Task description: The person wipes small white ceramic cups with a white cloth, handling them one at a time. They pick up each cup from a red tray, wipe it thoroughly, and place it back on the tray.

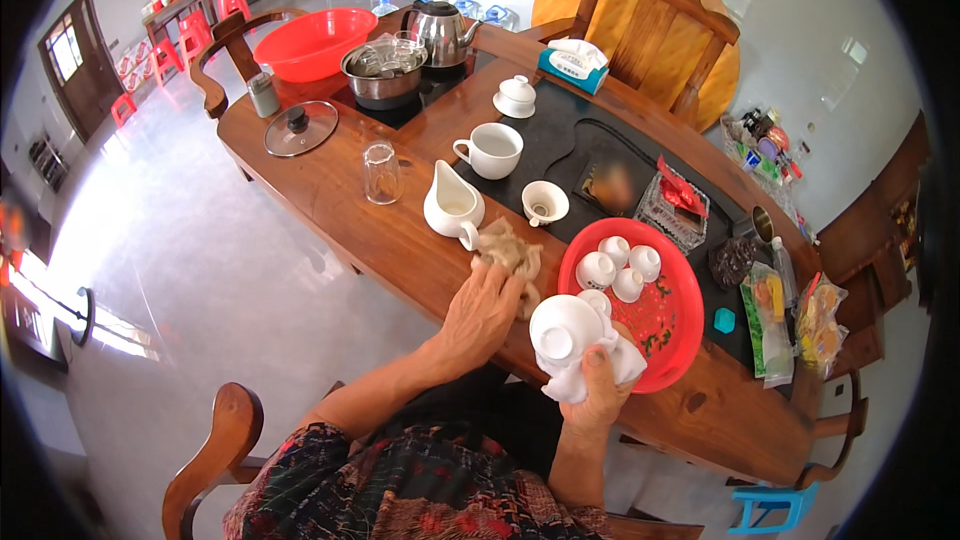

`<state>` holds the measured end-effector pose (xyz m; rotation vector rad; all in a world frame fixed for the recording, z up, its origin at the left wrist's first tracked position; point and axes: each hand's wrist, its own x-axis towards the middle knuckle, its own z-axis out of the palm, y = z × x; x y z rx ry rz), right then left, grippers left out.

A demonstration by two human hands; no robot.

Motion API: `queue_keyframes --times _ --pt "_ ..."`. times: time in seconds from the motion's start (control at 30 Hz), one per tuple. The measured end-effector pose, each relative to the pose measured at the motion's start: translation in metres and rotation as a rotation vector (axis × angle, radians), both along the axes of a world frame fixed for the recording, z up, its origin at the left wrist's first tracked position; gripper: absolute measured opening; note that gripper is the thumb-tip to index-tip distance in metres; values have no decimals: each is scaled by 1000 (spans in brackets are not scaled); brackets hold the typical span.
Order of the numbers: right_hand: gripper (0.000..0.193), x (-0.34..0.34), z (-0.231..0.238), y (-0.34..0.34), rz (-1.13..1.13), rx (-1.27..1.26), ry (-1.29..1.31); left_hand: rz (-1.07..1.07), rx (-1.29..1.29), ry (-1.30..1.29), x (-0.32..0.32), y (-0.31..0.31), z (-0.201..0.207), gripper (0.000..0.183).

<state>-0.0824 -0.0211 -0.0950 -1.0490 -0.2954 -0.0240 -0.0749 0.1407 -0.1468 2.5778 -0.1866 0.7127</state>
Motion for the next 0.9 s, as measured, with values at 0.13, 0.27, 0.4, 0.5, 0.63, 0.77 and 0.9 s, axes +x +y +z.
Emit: queue_keyframes --times 0.13,0.27,0.4,0.5,0.63,0.77,0.9 --pt "41 -3 -4 -5 -15 -10 5 -8 -10 -38 -21 -9 13 30" --pt "41 -5 -11 -7 4 -9 6 49 -29 -137 -13 -17 10 30" --pt "42 -6 -8 -3 -46 53 57 48 12 -102 -10 -16 9 33" --pt "39 -7 -2 2 -72 29 4 29 -4 -105 -19 -13 -2 27" --pt "35 -4 -3 1 -42 33 1 90 -111 -130 -40 5 0 35" --pt "35 -5 -11 -1 -63 54 26 305 -202 -109 -56 36 -4 36" --pt "39 -6 -11 -5 11 76 70 555 -210 -174 -58 90 -11 33"
